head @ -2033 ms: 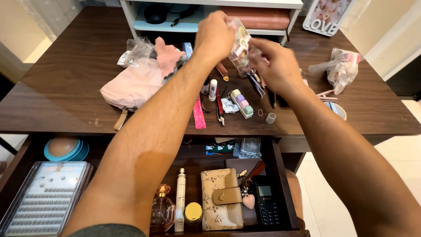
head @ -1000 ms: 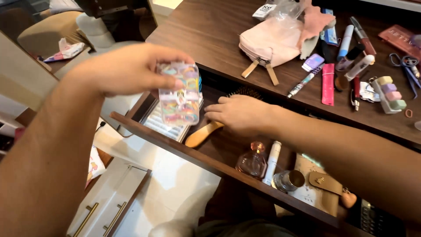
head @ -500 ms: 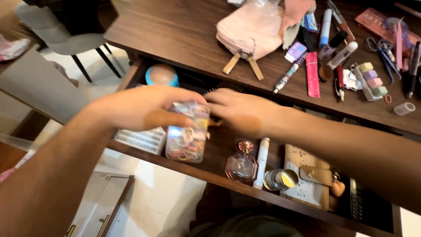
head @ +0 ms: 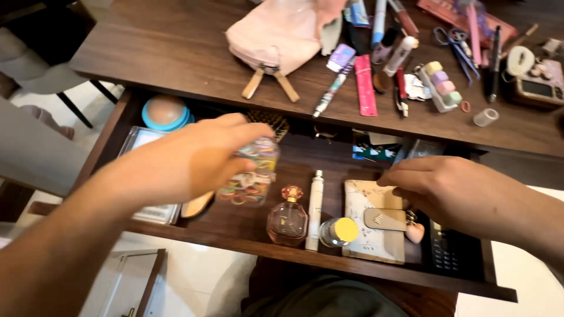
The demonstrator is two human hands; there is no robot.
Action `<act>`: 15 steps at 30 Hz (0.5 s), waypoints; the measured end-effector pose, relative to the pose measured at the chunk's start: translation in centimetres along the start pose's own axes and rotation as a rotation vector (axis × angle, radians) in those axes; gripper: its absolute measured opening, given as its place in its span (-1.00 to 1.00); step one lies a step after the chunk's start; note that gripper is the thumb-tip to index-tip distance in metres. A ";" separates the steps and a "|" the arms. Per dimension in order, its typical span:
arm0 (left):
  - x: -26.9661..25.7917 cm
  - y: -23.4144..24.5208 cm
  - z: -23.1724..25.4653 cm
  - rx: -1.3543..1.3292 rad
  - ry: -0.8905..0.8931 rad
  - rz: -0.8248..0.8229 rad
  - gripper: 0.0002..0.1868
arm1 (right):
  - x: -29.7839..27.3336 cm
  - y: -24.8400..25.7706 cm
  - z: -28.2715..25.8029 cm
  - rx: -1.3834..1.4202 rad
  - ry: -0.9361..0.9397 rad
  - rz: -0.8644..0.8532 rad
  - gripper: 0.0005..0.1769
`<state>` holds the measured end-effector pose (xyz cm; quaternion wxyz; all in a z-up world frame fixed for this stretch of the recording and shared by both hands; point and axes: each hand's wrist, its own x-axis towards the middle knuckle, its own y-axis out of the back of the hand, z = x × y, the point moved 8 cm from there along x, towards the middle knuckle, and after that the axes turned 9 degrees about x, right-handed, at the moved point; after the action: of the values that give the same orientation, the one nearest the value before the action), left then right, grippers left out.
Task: The person organizes a cluttered desk by sorting small items into a drawer and a pink pouch. They place a hairbrush, a small plastic container, and a pink makeup palette into the drawer, then pack pens, brushes, and other cosmetics into the pouch. The person also handles a black pen, removing and replacing its cap.
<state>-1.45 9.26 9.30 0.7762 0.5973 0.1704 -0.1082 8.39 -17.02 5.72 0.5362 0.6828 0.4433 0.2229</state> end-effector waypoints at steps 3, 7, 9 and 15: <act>2.3 -2.2 -2.5 0.024 -0.178 0.007 -0.46 | -1.7 0.4 0.3 -0.003 0.035 0.057 -0.64; 3.1 -4.1 -2.3 -0.008 -0.117 -0.113 -0.47 | -3.7 0.9 1.1 -0.021 0.005 0.101 -0.63; 2.5 -2.0 -0.7 0.060 -0.080 0.088 -0.57 | -4.8 0.8 2.1 0.013 -0.070 0.099 -0.66; 0.4 -1.8 3.2 -0.427 -0.200 0.435 -0.33 | -6.9 -0.3 4.7 0.038 -0.213 0.064 -0.55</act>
<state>-1.27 5.71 8.28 0.9019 0.4296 -0.0196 0.0403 8.38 -25.36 5.08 0.5600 0.7264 0.3659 0.1576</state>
